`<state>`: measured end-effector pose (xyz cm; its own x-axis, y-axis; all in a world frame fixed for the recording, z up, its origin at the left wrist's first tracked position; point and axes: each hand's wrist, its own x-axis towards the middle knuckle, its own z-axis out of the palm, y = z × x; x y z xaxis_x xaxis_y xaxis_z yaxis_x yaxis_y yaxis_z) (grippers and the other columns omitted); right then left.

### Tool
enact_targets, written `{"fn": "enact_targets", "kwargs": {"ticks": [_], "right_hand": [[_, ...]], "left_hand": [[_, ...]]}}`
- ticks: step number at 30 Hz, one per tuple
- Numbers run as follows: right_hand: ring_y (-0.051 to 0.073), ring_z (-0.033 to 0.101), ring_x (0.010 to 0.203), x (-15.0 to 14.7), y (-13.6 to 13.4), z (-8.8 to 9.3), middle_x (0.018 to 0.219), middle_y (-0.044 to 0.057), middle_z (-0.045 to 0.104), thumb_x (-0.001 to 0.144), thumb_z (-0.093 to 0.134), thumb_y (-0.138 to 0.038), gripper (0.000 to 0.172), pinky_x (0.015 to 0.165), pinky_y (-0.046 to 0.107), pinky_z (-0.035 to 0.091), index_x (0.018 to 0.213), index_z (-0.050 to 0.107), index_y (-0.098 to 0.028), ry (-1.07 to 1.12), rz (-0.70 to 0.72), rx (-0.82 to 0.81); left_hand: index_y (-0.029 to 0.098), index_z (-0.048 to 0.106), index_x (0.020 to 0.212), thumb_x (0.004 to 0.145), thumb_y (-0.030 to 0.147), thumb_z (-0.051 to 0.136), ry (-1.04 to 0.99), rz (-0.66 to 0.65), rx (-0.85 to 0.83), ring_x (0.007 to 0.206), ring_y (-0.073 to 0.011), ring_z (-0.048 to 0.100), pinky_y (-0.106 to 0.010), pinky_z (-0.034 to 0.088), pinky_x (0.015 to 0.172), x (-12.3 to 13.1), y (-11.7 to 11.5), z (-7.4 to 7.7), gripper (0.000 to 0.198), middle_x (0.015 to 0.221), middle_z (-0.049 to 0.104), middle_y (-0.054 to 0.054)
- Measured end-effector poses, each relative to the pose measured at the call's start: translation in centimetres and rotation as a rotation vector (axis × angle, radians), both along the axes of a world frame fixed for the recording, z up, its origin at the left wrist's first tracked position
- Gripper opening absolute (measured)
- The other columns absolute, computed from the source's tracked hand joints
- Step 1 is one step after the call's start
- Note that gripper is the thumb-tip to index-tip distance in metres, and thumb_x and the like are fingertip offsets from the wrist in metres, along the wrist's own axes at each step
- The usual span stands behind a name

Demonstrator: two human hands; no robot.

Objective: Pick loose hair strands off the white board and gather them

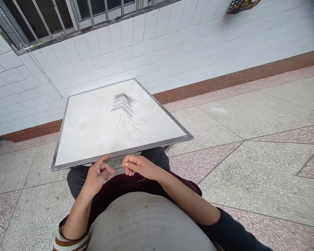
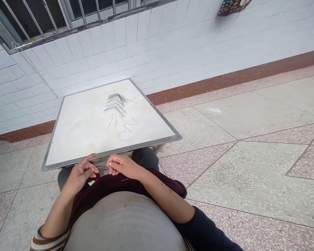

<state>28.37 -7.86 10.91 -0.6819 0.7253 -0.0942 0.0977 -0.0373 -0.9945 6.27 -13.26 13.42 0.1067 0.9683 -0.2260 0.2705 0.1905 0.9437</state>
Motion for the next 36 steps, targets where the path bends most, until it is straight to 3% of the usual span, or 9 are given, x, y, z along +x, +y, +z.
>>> {"fn": "enact_targets", "kwargs": {"ticks": [7, 10, 15, 18, 21, 24, 31, 36], "right_hand": [[0.010, 0.057, 0.063, 0.9, 0.5, 0.0, 0.073, 0.000, 0.063, 0.090, 0.052, -0.041, 0.024, 0.056, 0.023, 0.048, 0.088, 0.057, -0.018, 0.061, -0.180, -0.057], [0.011, 0.057, 0.064, 1.1, 0.6, 0.4, 0.073, 0.001, 0.063, 0.090, 0.051, -0.040, 0.023, 0.056, 0.022, 0.048, 0.088, 0.058, -0.018, 0.044, -0.189, -0.052], [0.011, 0.058, 0.062, 0.1, 0.0, 1.2, 0.072, 0.001, 0.066, 0.090, 0.051, -0.039, 0.022, 0.053, 0.022, 0.048, 0.086, 0.058, -0.018, -0.037, -0.139, 0.034], [0.011, 0.059, 0.061, -0.1, -0.3, 1.3, 0.073, 0.001, 0.067, 0.092, 0.049, -0.043, 0.026, 0.054, 0.023, 0.049, 0.089, 0.058, -0.018, -0.001, -0.099, 0.035], [0.011, 0.060, 0.064, 0.4, -0.4, 1.1, 0.078, 0.002, 0.068, 0.093, 0.046, -0.046, 0.031, 0.058, 0.024, 0.051, 0.096, 0.059, -0.018, 0.048, -0.062, 0.014], [0.012, 0.061, 0.068, 0.8, -0.4, 1.1, 0.081, 0.002, 0.067, 0.093, 0.048, -0.042, 0.026, 0.060, 0.024, 0.051, 0.100, 0.059, -0.019, 0.025, -0.065, 0.031], [0.011, 0.058, 0.061, -0.1, -0.8, 1.7, 0.066, -0.003, 0.063, 0.091, 0.048, -0.029, 0.015, 0.060, 0.023, 0.047, 0.087, 0.060, -0.021, -0.122, -0.198, 0.203], [0.011, 0.059, 0.060, -1.1, -1.4, 0.5, 0.066, -0.003, 0.064, 0.090, 0.045, -0.025, 0.013, 0.059, 0.023, 0.048, 0.083, 0.055, -0.022, -0.153, -0.331, 0.262]], "left_hand": [[0.017, 0.046, 0.136, 0.086, 0.037, 0.055, 0.033, 0.251, 0.171, 0.073, -0.0136, 0.058, -0.031, 0.049, 0.078, -3.8, 0.4, 0.0, 0.054, 0.079, 0.065, -0.001], [0.018, 0.048, 0.135, 0.087, 0.038, 0.055, 0.102, 0.300, 0.219, 0.074, -0.0137, 0.059, -0.031, 0.049, 0.080, -3.9, 0.3, 0.7, 0.052, 0.080, 0.065, -0.001], [0.028, 0.051, 0.133, 0.083, 0.030, 0.062, 0.306, 0.081, 0.351, 0.090, -0.0162, 0.062, -0.032, 0.047, 0.089, 0.5, 0.2, 1.7, 0.051, 0.098, 0.067, -0.002], [0.030, 0.055, 0.130, 0.086, 0.021, 0.055, 0.338, -0.047, 0.358, 0.088, -0.0155, 0.063, -0.031, 0.048, 0.086, 3.0, 0.5, 1.6, 0.044, 0.097, 0.068, -0.002], [0.029, 0.054, 0.130, 0.087, 0.019, 0.052, 0.327, -0.030, 0.354, 0.077, -0.0133, 0.062, -0.029, 0.049, 0.079, 3.6, 0.8, 1.2, 0.045, 0.090, 0.068, 0.000], [0.030, 0.052, 0.132, 0.086, 0.019, 0.054, 0.305, -0.008, 0.341, 0.078, -0.0130, 0.063, -0.029, 0.049, 0.080, 3.2, 1.0, 0.8, 0.047, 0.089, 0.068, 0.001], [0.033, 0.051, 0.131, 0.086, 0.019, 0.053, 0.317, -0.013, 0.310, 0.070, -0.0117, 0.061, -0.026, 0.048, 0.068, 3.6, 0.7, 0.8, 0.047, 0.097, 0.070, 0.001], [0.030, 0.053, 0.130, 0.085, 0.016, 0.052, 0.372, -0.015, 0.333, 0.074, -0.0124, 0.062, -0.026, 0.047, 0.071, 4.3, 1.0, 1.1, 0.047, 0.094, 0.071, 0.001]]}}
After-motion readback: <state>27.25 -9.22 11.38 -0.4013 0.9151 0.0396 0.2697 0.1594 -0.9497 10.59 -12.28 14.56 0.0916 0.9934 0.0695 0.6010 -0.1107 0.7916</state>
